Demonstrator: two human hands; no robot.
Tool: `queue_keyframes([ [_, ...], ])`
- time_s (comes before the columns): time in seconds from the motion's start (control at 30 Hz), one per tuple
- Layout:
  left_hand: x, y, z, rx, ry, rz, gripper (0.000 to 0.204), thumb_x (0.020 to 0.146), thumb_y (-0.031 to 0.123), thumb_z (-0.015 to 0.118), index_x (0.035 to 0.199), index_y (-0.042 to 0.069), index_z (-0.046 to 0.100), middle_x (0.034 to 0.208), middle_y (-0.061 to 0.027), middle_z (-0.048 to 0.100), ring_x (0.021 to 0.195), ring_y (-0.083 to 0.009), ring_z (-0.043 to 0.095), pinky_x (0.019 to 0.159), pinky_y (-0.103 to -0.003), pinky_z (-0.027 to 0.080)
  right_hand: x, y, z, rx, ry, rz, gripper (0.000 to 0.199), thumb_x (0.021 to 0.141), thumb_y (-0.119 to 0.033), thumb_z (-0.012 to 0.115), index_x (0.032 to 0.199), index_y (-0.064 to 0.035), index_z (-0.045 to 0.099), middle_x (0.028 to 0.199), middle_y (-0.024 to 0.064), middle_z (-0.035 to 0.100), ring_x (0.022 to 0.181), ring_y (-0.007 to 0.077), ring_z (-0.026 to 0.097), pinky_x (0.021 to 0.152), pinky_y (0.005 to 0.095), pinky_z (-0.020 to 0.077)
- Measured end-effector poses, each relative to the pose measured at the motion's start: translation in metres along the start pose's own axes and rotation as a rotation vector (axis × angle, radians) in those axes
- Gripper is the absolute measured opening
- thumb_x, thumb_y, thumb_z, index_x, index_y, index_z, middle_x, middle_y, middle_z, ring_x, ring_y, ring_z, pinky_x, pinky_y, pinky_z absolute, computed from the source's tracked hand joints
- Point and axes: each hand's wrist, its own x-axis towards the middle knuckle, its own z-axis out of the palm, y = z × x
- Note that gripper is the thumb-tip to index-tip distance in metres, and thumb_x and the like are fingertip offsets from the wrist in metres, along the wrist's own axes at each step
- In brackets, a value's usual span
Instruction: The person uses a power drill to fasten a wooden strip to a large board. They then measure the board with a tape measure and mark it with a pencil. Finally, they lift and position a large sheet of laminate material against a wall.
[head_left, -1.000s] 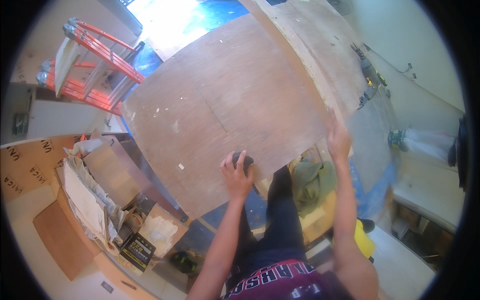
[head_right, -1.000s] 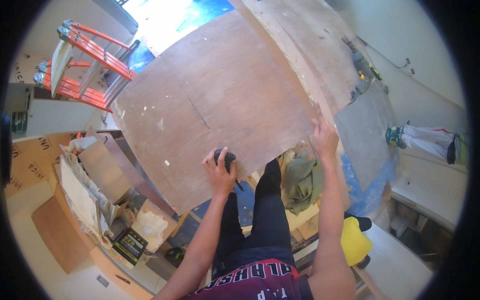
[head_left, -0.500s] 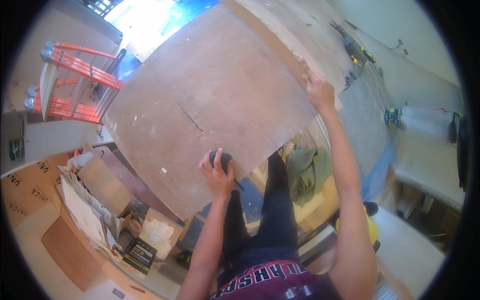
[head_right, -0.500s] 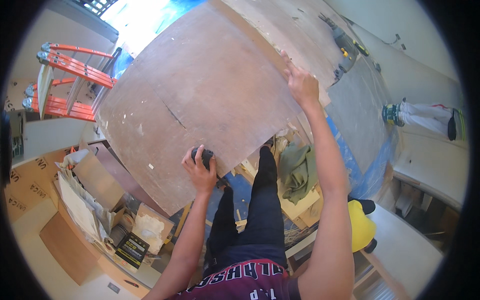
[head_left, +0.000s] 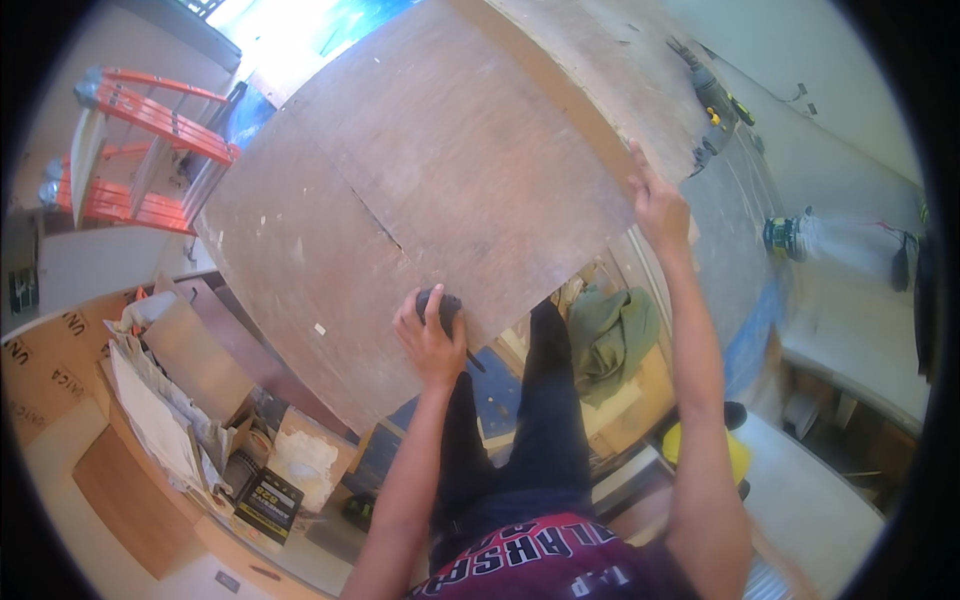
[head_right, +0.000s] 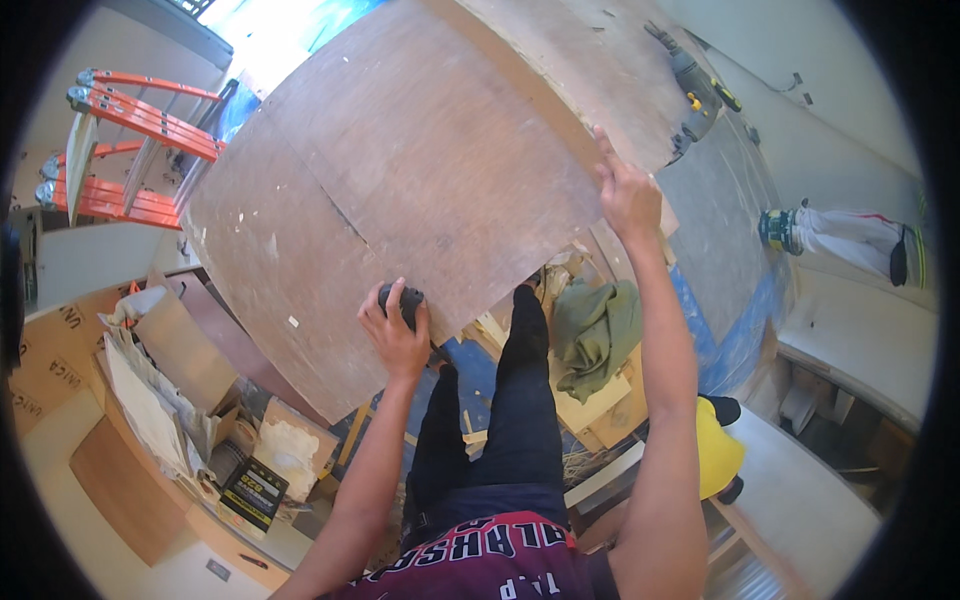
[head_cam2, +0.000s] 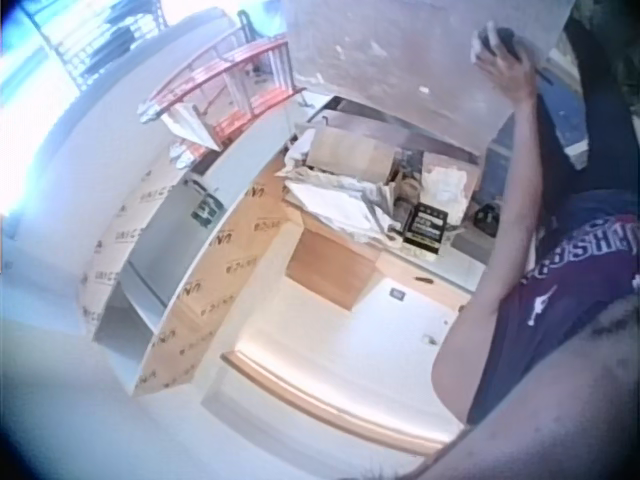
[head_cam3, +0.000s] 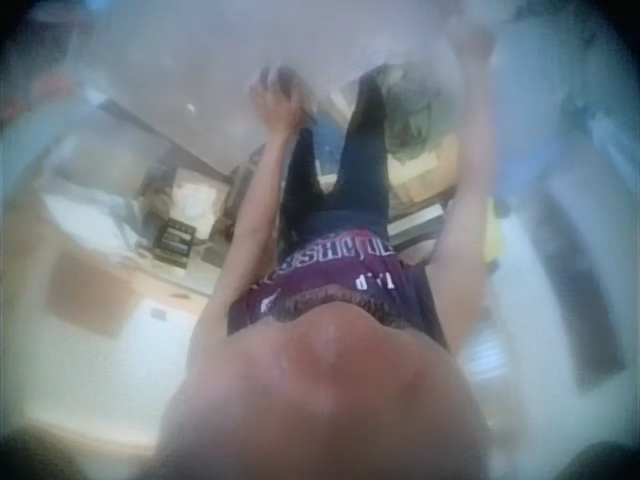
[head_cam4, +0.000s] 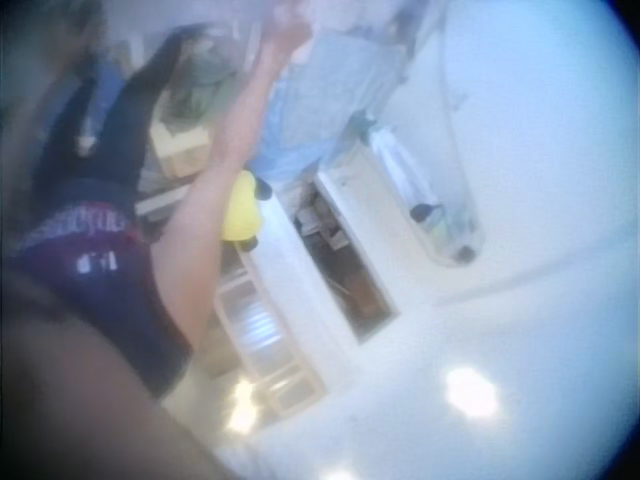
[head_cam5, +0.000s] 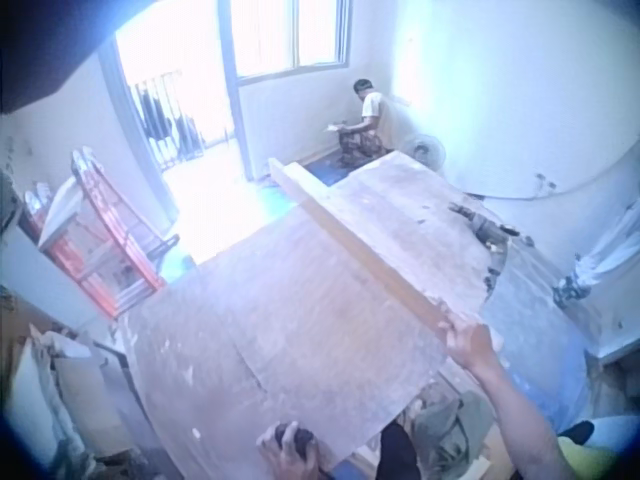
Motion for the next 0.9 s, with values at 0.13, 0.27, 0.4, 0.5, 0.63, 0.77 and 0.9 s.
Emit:
queue_keyframes([
  [0.13,0.001,-0.003,-0.002,0.011,0.007,-0.002,0.057,0.094,0.019,0.08,0.147,0.019,0.06,0.147,-0.0192,0.053,0.133,-0.0437,0.048,0.114,-0.057,0.04,0.026,-0.005,0.004,0.014,0.02,0.007,0.071,0.104,-0.027,0.069,0.164,-0.0528,0.042,0.095,0.0211,0.076,0.084,0.0421,0.075,0.075,0.0535,0.0576],
  [0.27,-0.001,-0.001,0.0,0.001,0.021,0.01,0.055,0.096,0.019,0.079,0.147,0.017,0.06,0.146,-0.02,0.054,0.133,-0.0441,0.048,0.114,-0.057,0.04,0.058,-0.012,0.006,-0.038,-0.005,0.043,0.067,0.104,-0.03,0.067,0.163,-0.053,0.044,0.096,0.0189,0.078,0.086,0.0392,0.077,0.078,0.0534,0.0607],
  [0.4,-0.002,0.001,0.005,-0.001,0.041,0.029,0.058,0.093,0.017,0.08,0.148,0.019,0.059,0.148,-0.0194,0.053,0.133,-0.0433,0.049,0.113,-0.057,0.041,0.069,-0.001,0.013,-0.045,0.036,-0.003,0.065,0.105,-0.035,0.066,0.163,-0.054,0.043,0.096,0.0188,0.079,0.086,0.0406,0.077,0.078,0.0541,0.0614],
  [0.5,-0.002,0.0,0.005,0.002,0.052,0.039,0.058,0.093,0.017,0.08,0.148,0.019,0.06,0.148,-0.0186,0.053,0.133,-0.0427,0.049,0.113,-0.056,0.041,0.067,0.0,0.012,-0.078,0.023,-0.006,0.065,0.106,-0.037,0.065,0.164,-0.0548,0.041,0.097,0.0187,0.079,0.087,0.0412,0.077,0.078,0.0545,0.0615],
  [0.63,-0.004,0.0,0.002,0.008,0.034,0.04,0.057,0.093,0.018,0.08,0.147,0.019,0.061,0.148,-0.017,0.054,0.134,-0.0418,0.049,0.113,-0.055,0.042,0.065,0.0,0.013,-0.087,0.031,-0.008,0.064,0.107,-0.038,0.064,0.164,-0.0559,0.04,0.099,0.0188,0.079,0.088,0.0412,0.078,0.078,0.0547,0.0617],
  [0.77,-0.004,-0.002,0.001,0.007,0.017,0.026,0.057,0.093,0.019,0.08,0.147,0.02,0.061,0.148,-0.016,0.054,0.135,-0.0412,0.048,0.113,-0.054,0.042,0.07,-0.001,0.013,-0.148,-0.004,0.034,0.064,0.107,-0.04,0.062,0.164,-0.0573,0.039,0.102,0.0188,0.08,0.09,0.0416,0.078,0.079,0.0551,0.0619],
  [0.9,-0.004,-0.003,-0.002,-0.04,0.014,-0.003,0.056,0.093,0.02,0.08,0.146,0.023,0.062,0.148,-0.0156,0.054,0.135,-0.0407,0.048,0.114,-0.053,0.042,0.076,0.007,0.02,-0.147,0.023,0.027,0.064,0.107,-0.041,0.062,0.163,-0.0604,0.037,0.104,0.0182,0.08,0.09,0.0419,0.078,0.079,0.0549,0.0621],
])
